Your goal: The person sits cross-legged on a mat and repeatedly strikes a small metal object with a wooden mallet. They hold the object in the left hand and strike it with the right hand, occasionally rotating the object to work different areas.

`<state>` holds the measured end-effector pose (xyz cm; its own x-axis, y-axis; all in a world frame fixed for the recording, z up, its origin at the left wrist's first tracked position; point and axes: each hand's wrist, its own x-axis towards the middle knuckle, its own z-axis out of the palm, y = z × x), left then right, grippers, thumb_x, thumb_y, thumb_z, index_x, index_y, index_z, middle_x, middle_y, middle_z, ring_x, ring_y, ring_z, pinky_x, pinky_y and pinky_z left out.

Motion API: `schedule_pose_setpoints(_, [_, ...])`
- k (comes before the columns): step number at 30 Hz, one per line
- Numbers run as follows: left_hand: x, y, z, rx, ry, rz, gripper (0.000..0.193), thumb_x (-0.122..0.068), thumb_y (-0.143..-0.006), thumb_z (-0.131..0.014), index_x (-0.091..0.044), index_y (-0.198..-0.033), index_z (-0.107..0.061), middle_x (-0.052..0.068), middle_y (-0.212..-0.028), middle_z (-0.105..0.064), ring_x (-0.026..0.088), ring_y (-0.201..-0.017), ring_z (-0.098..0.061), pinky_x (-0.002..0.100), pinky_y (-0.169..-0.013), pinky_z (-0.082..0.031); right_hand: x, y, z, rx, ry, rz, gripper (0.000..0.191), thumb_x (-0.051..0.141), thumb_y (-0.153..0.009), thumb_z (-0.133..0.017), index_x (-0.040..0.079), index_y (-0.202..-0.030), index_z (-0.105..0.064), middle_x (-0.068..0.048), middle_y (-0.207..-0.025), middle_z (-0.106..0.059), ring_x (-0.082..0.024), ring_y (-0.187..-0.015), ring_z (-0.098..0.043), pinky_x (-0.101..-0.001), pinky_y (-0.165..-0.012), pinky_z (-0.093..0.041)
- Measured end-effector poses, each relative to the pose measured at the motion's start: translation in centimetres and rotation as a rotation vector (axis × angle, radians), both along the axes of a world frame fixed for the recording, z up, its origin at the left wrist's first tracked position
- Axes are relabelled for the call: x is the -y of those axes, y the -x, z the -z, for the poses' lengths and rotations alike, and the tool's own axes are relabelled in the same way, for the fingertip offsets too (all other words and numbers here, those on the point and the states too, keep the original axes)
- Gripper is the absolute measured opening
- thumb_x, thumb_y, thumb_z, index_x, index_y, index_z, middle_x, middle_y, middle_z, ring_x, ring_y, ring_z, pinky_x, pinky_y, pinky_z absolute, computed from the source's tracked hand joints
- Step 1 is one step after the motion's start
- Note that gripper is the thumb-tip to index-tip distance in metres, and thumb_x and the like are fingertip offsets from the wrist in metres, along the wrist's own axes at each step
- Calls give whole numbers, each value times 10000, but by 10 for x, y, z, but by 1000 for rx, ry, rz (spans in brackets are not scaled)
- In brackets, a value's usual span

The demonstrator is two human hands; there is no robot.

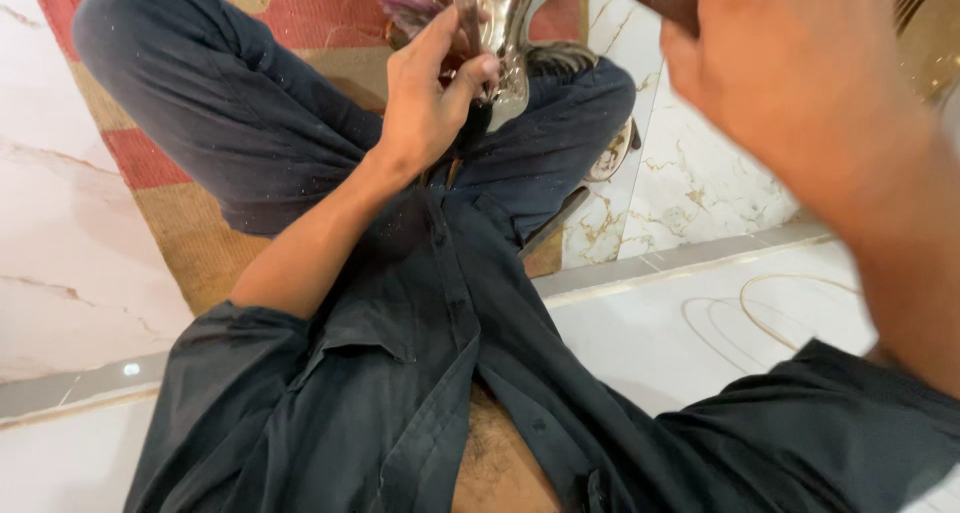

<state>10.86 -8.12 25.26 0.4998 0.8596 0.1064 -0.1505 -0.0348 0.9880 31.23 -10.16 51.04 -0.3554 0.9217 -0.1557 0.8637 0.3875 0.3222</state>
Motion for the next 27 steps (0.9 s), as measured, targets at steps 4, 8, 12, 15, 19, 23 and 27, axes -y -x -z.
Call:
schedule_pose_setpoints(4, [-6,2,-7,-59,-154,47,382,-12,-1038,-761,-34,-1375,-583,107,-979,-664,181,-828,-682,320,-765,-564,9,4,-10,-13,129,164,459,58,-896,-743,106,-1338,-629,-97,-894,-645,-299,-773,-653,-419,-660,-493])
schedule_pose_setpoints(8, [-14,2,-7,-27,-311,71,422,-51,-1026,-785,-11,-1381,-560,130,-995,-624,250,-845,-649,356,-770,-541,30,-11,5,-104,54,163,611,101,-861,-782,137,-1435,-573,-107,-921,-623,-294,-816,-657,-402,-688,-489])
schedule_pose_setpoints(12, [-23,5,-6,-86,-350,248,338,-61,-1036,-780,-35,-1324,-605,129,-1007,-624,280,-834,-661,386,-753,-537,64,-30,32,-363,-11,288,742,66,-906,-746,130,-1558,-397,-123,-1093,-595,-311,-960,-615,-410,-800,-491])
schedule_pose_setpoints(15, [-33,2,-7,-40,-592,319,317,-89,-1018,-787,-102,-1278,-606,132,-1117,-664,335,-912,-682,403,-777,-557,92,-35,52,-72,2,251,791,21,-791,-850,184,-1506,-553,-104,-879,-624,-288,-701,-631,-456,-580,-460])
schedule_pose_setpoints(19, [-47,-3,-13,9,-639,480,456,-56,-1011,-745,-52,-1432,-570,126,-1034,-637,340,-905,-691,442,-765,-545,132,-28,77,-286,-50,464,779,6,-893,-819,117,-1586,-479,-129,-1005,-591,-297,-867,-622,-446,-791,-507])
schedule_pose_setpoints(23, [-57,-8,-22,13,-697,602,507,-49,-954,-722,-61,-1439,-573,115,-1078,-659,329,-900,-703,433,-754,-559,169,-20,101,-208,-107,604,769,-8,-875,-853,129,-1560,-531,-126,-995,-605,-318,-872,-622,-445,-773,-504])
schedule_pose_setpoints(27, [-64,-11,-26,-64,-776,699,431,-141,-991,-751,-80,-1394,-612,129,-1071,-668,354,-838,-686,452,-708,-544,193,-17,131,-1110,-418,853,650,7,-1010,-859,99,-1494,-435,-114,-1157,-633,-280,-931,-646,-389,-836,-562])
